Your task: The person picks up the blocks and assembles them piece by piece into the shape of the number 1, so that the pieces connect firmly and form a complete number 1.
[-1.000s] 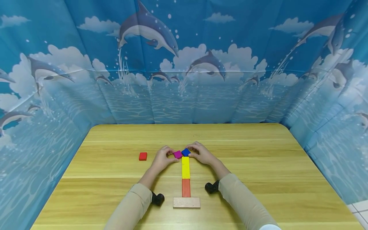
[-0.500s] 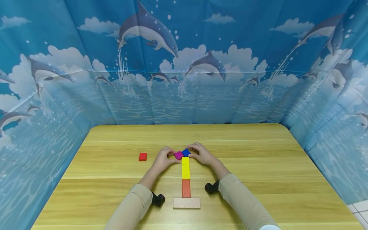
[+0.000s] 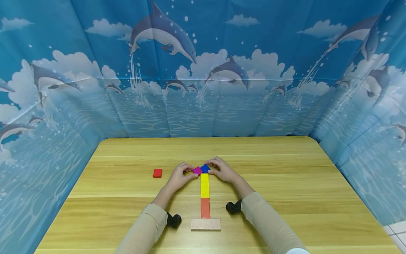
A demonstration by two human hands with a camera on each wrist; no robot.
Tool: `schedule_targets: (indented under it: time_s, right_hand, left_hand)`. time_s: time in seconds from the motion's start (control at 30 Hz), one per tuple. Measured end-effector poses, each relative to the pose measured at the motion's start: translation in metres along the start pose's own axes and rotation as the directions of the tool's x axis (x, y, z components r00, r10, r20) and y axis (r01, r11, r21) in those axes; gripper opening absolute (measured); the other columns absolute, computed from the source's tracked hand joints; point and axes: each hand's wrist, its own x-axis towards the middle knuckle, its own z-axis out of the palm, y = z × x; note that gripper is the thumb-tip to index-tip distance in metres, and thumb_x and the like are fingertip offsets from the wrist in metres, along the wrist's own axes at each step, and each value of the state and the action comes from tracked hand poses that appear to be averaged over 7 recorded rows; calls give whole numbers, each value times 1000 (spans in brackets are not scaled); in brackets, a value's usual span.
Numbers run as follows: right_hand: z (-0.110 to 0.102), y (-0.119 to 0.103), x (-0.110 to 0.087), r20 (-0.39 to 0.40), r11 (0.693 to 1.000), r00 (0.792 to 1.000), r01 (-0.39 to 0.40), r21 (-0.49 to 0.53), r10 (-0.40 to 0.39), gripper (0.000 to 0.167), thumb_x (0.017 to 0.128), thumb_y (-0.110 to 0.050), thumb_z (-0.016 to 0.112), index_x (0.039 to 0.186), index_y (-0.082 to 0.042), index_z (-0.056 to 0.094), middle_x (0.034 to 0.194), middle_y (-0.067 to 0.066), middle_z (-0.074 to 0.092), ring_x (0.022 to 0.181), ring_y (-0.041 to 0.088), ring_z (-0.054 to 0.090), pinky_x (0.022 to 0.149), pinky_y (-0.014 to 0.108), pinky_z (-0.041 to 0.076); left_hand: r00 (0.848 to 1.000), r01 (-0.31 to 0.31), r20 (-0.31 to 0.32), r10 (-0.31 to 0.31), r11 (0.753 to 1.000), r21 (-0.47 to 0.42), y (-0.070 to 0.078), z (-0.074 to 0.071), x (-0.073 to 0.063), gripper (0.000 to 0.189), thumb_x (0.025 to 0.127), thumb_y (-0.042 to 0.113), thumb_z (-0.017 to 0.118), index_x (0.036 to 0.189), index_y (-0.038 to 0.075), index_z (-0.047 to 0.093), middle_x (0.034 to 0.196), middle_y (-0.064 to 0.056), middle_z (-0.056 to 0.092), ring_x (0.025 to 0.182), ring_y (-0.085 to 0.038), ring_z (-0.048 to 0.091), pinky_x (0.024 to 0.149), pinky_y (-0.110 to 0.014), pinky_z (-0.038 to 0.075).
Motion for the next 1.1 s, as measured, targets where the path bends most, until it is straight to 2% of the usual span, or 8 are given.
schedule_targets:
  time_s: [0.43,0.7,0.9,1.1]
  right_hand:
    - [-1,-1,-1,-13,1000,1000,-5,13,5,30,87,-11,61,116,-5,58,97,6,53,89,19,47,80,32,44]
    - [0,-1,0,-14,1000,1000,-10,20,10,30,87,-12,62,116,-5,58,98,6,53,89,18,48,81,32,44]
    - [0,-1,0,-2,999,999,-36,23,36,30,88,-12,60,117,-6,57,99,6,52,90,18,47,81,33,43]
    - [0,0,1,-1,999,999,-33,26,33,30,88,-14,60,117,-7,58,99,5,52,89,17,47,81,32,43]
  left_hand:
    - [1000,11,-8,-11,1000,-4,-2,2,2,24,76,25,73,91,8,68,83,2,58,77,-13,49,71,-28,45]
    - [1000,-4,-14,4,1000,-4,-2,2,2,25,76,24,74,92,7,68,84,0,59,78,-14,50,71,-27,45]
    - [1000,21,-13,-21,1000,-19,-2,1,2,24,75,24,74,92,7,68,84,1,58,79,-13,50,73,-28,45]
    - [998,57,-4,-58,996,-73,-3,-2,1,25,77,22,73,96,7,67,88,0,60,81,-14,52,75,-28,47]
